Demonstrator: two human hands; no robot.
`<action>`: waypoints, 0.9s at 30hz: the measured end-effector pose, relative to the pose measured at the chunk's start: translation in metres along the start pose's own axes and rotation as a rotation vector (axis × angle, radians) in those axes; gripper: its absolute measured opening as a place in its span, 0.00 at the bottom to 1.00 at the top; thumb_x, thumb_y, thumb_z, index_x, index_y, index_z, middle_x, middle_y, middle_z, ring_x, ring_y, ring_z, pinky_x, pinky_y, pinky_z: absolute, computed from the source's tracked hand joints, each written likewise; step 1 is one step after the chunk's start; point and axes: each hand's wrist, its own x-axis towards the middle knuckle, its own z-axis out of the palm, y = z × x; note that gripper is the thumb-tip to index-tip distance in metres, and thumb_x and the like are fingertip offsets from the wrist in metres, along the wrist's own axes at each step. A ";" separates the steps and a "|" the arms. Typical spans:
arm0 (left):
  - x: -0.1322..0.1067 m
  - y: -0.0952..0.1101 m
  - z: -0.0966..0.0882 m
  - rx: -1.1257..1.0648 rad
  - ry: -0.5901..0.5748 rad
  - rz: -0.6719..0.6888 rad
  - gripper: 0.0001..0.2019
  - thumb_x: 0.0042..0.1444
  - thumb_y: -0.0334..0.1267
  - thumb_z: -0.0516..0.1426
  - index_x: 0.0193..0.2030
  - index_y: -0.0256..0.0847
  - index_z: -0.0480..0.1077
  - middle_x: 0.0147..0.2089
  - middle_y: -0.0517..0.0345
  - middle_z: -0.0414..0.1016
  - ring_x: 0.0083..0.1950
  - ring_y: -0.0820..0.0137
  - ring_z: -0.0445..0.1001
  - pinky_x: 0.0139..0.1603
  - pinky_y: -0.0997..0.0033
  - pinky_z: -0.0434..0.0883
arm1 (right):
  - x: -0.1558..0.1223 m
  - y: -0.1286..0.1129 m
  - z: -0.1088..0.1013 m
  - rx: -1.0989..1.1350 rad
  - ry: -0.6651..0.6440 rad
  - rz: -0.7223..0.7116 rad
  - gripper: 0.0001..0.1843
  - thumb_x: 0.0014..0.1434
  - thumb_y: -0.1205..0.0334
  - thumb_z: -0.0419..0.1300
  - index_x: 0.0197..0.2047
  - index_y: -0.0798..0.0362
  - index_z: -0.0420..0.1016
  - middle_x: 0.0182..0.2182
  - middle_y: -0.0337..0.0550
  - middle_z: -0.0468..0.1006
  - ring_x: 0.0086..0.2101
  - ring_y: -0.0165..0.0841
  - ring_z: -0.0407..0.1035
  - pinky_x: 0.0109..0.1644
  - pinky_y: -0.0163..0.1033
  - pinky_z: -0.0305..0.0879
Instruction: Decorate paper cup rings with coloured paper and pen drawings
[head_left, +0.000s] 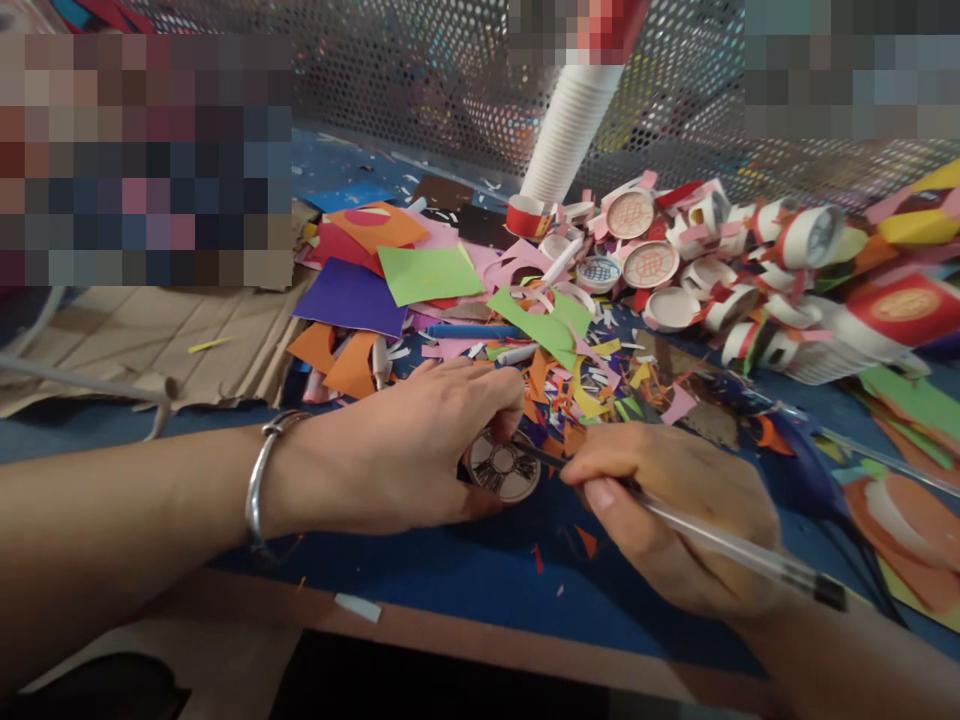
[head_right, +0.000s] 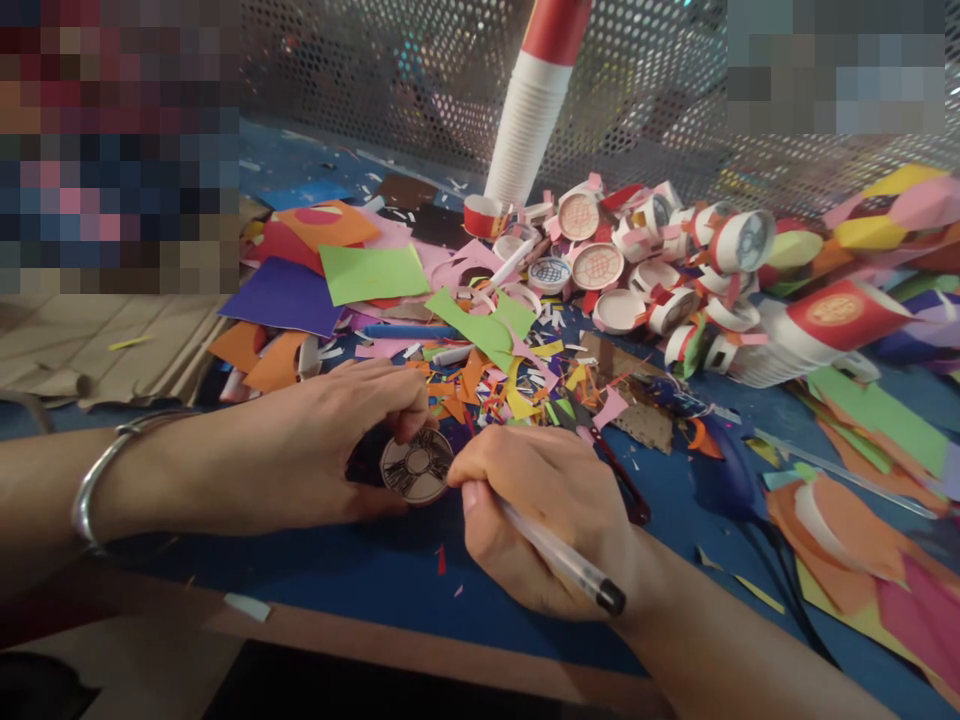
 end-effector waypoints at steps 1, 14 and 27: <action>0.000 0.000 0.000 0.003 0.005 0.005 0.15 0.54 0.38 0.66 0.40 0.42 0.63 0.41 0.61 0.69 0.41 0.67 0.69 0.41 0.66 0.64 | 0.000 0.000 0.000 -0.003 0.002 0.007 0.10 0.61 0.73 0.54 0.39 0.50 0.72 0.28 0.36 0.80 0.26 0.30 0.76 0.30 0.35 0.72; -0.001 -0.002 0.002 -0.021 0.022 0.041 0.15 0.53 0.36 0.65 0.39 0.42 0.61 0.40 0.61 0.69 0.40 0.68 0.68 0.39 0.67 0.64 | -0.001 -0.002 0.002 -0.018 -0.005 0.027 0.09 0.62 0.72 0.54 0.39 0.51 0.73 0.29 0.36 0.79 0.27 0.29 0.75 0.32 0.35 0.72; -0.002 0.003 -0.002 -0.032 -0.014 -0.016 0.14 0.53 0.38 0.65 0.39 0.43 0.62 0.40 0.61 0.72 0.37 0.68 0.71 0.35 0.69 0.64 | -0.001 -0.002 0.004 -0.033 -0.010 0.026 0.09 0.62 0.71 0.55 0.39 0.50 0.73 0.28 0.36 0.80 0.27 0.31 0.76 0.30 0.36 0.72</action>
